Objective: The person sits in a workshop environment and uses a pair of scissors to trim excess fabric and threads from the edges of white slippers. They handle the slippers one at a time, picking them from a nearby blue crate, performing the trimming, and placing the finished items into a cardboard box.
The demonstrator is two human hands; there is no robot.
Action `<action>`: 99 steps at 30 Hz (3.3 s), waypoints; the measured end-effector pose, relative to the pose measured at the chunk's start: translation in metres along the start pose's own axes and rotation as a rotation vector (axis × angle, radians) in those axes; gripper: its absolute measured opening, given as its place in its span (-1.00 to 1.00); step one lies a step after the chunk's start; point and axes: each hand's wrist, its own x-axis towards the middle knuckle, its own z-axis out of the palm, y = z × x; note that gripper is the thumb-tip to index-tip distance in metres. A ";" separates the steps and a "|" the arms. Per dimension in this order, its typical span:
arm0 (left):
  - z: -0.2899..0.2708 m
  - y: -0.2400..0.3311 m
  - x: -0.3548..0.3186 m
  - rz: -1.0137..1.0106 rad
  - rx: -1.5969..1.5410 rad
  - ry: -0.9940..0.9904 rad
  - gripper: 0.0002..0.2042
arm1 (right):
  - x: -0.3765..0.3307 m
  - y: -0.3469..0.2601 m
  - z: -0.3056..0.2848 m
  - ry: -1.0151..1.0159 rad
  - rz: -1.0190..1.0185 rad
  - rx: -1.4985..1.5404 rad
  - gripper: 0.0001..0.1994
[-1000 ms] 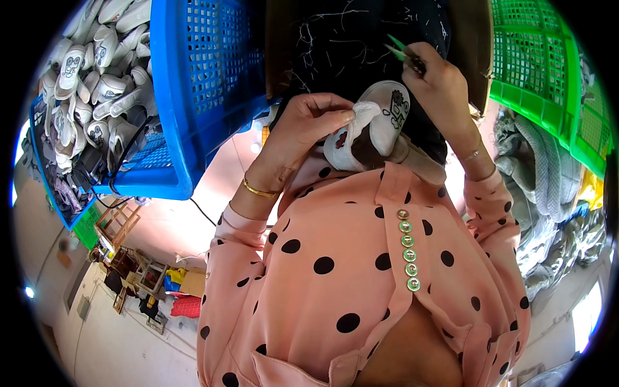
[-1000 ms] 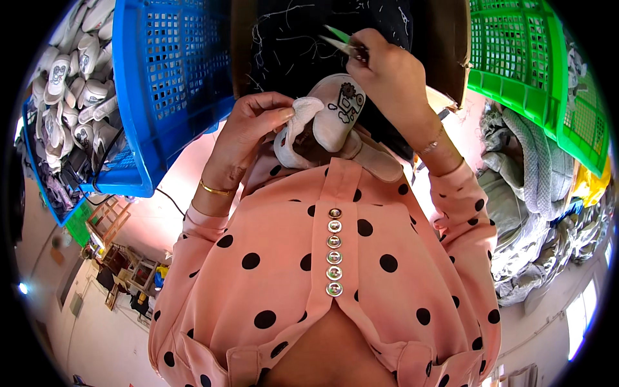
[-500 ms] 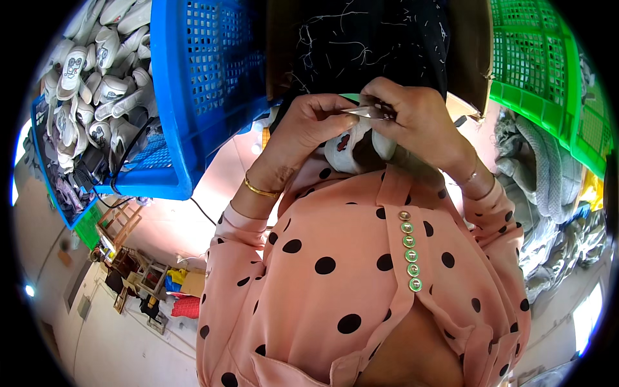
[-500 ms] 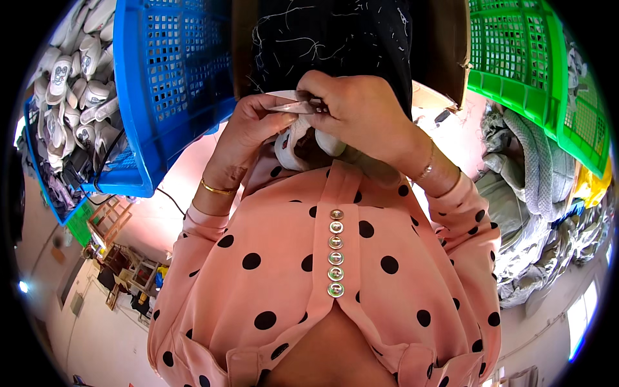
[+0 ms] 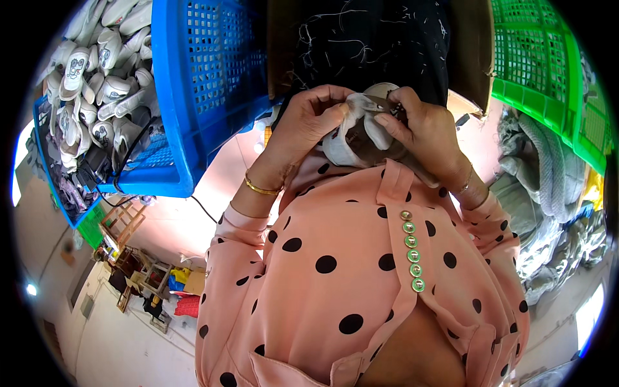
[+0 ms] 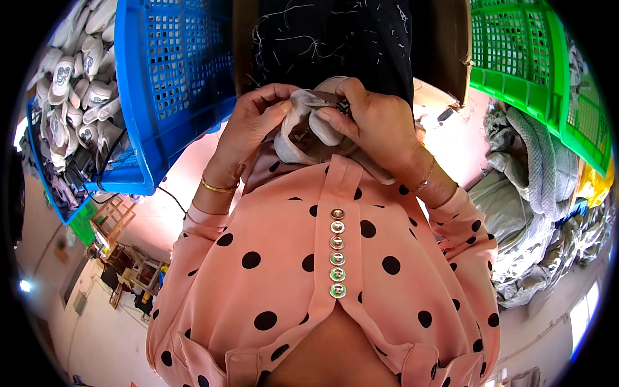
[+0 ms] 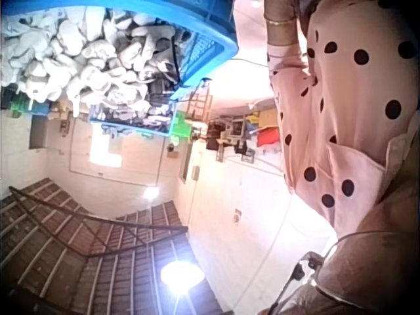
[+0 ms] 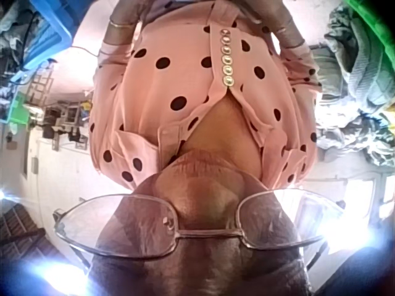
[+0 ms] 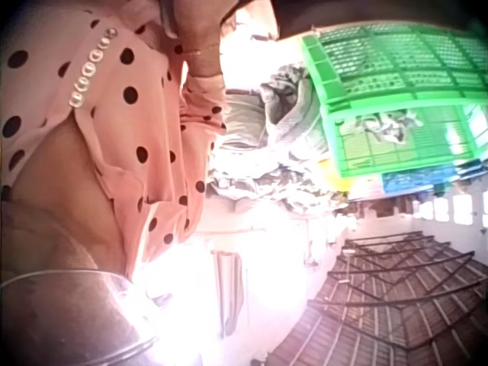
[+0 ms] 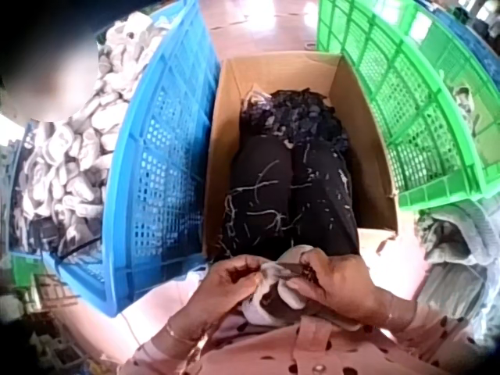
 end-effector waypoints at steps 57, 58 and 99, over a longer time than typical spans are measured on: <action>0.003 -0.013 0.005 -0.020 -0.137 0.022 -0.81 | -0.012 -0.021 0.018 0.276 0.067 -0.215 -0.62; 0.003 -0.013 0.005 -0.024 -0.143 0.030 -0.82 | -0.012 -0.020 0.020 0.276 0.069 -0.186 -0.62; -0.003 -0.022 0.027 0.164 -0.029 -0.033 -0.78 | 0.006 -0.002 0.018 0.129 0.143 -0.054 -0.68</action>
